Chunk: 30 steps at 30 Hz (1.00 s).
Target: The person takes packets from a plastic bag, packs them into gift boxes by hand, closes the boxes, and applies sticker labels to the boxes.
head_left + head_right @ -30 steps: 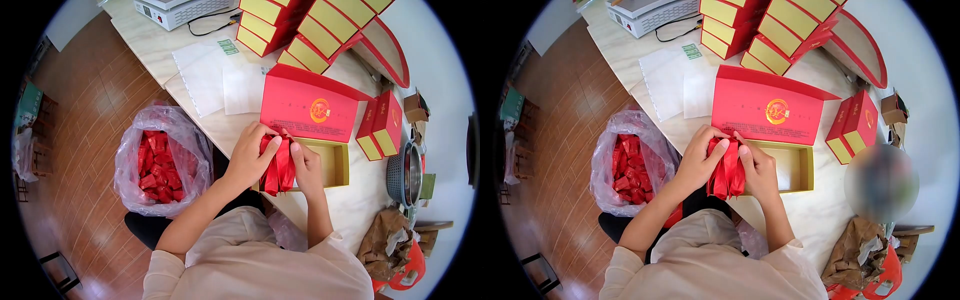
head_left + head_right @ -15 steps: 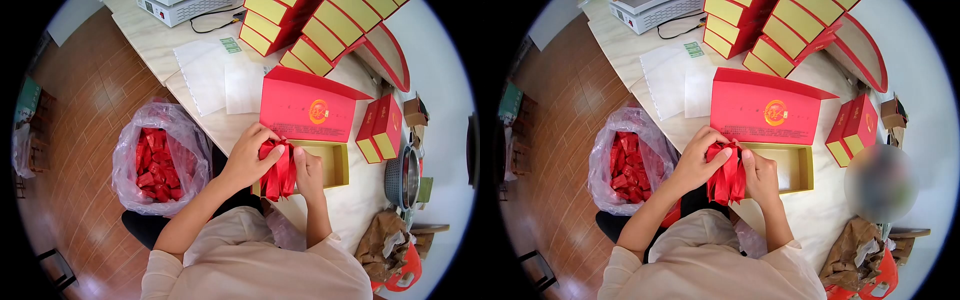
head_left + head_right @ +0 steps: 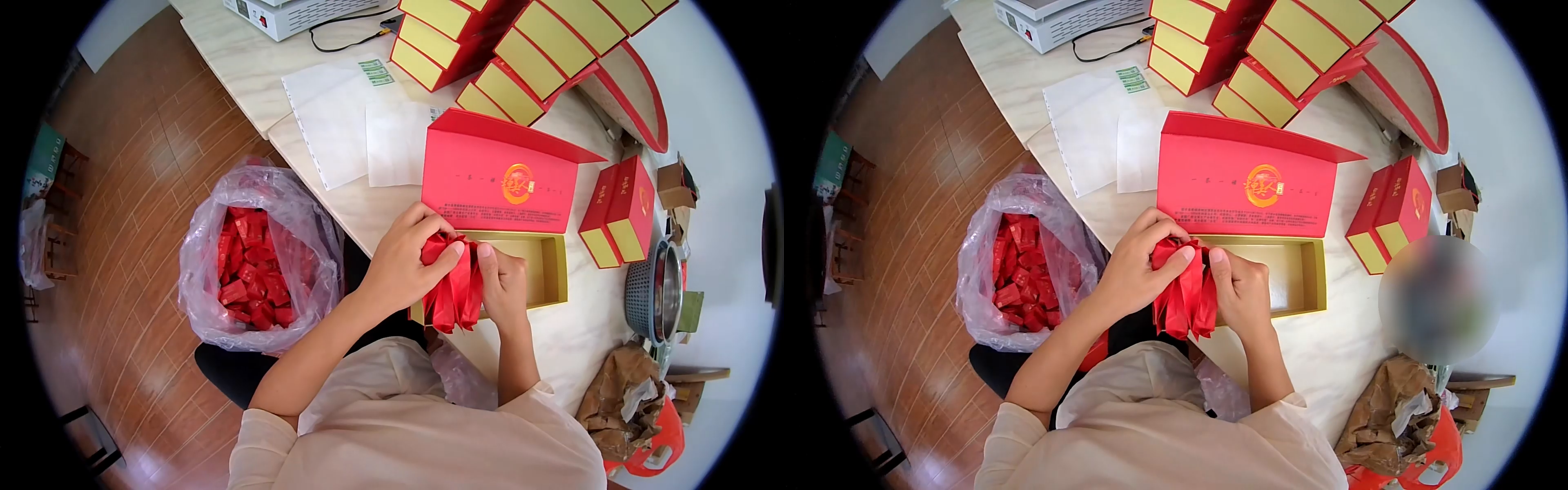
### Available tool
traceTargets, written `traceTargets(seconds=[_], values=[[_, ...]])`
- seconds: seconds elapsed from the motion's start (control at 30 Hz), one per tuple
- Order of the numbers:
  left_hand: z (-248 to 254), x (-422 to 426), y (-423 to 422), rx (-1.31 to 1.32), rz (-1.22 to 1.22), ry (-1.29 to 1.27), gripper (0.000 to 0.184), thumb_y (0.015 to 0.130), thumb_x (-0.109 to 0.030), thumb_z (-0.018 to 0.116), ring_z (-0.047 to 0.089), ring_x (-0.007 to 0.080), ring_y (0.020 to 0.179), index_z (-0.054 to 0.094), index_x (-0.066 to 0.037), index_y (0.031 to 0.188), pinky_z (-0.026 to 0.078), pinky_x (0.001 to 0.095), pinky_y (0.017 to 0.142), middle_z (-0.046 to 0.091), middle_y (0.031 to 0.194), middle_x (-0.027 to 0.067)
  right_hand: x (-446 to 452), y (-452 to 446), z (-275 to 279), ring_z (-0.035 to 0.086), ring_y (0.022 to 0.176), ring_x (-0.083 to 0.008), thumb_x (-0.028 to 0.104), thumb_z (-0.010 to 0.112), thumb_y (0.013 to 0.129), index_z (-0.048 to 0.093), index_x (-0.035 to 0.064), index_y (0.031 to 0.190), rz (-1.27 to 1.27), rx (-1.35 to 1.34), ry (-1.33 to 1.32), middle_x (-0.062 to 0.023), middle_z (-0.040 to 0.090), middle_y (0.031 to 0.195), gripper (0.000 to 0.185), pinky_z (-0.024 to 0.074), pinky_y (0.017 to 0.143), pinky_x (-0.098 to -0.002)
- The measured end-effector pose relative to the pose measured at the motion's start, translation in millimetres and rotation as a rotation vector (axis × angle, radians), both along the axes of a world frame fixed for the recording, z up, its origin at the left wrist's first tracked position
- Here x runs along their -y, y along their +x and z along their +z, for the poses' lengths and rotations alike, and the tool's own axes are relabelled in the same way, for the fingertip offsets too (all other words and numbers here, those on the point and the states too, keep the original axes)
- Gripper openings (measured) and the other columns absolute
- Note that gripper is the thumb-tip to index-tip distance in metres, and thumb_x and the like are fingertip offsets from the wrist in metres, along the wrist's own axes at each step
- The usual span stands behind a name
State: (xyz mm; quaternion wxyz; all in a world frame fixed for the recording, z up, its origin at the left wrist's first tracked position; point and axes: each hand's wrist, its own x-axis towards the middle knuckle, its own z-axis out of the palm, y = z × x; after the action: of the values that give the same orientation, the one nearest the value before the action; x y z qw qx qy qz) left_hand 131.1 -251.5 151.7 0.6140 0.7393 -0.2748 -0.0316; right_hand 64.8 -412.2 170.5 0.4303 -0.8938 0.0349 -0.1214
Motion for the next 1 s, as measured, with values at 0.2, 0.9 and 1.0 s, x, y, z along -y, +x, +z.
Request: traceTargets(seconds=[0.2,0.9,1.0], values=[[0.1,0.0,-0.7,0.020,0.017,0.011,0.019,0.083,-0.015,0.065,0.057,0.0270,0.090,0.060,0.000,0.094,0.045,0.0341,0.081,0.058,0.094,0.0121,-1.5,0.6,1.3,0.038,0.047,-0.0159,0.025,0.048,0.099,0.068,-0.0013,0.094,-0.009,0.007,0.013,-0.0129,0.044,0.052,0.033,0.0384,0.048,-0.0311],[4.2,12.6,-8.9,0.154,0.208,0.307,0.039,0.079,-0.011,0.070,0.052,0.0314,0.104,0.056,-0.007,0.115,0.044,0.0398,0.086,0.046,0.116,0.0124,-7.6,10.7,-9.9,0.059,0.058,-0.0366,0.016,0.056,0.094,0.054,0.0003,0.089,-0.017,-0.029,-0.157,-0.0195,0.060,0.069,0.016,0.0465,0.054,-0.0415],[6.5,12.9,-10.8,0.196,0.294,0.361,0.061,0.076,-0.012,0.074,0.042,0.0373,0.120,0.045,-0.006,0.129,0.038,0.0435,0.096,0.039,0.127,0.0180,-6.2,9.0,-11.6,0.059,0.064,-0.0431,0.018,0.053,0.095,0.053,0.0014,0.090,-0.037,-0.040,-0.214,-0.0220,0.060,0.069,0.017,0.0462,0.056,-0.0460]])
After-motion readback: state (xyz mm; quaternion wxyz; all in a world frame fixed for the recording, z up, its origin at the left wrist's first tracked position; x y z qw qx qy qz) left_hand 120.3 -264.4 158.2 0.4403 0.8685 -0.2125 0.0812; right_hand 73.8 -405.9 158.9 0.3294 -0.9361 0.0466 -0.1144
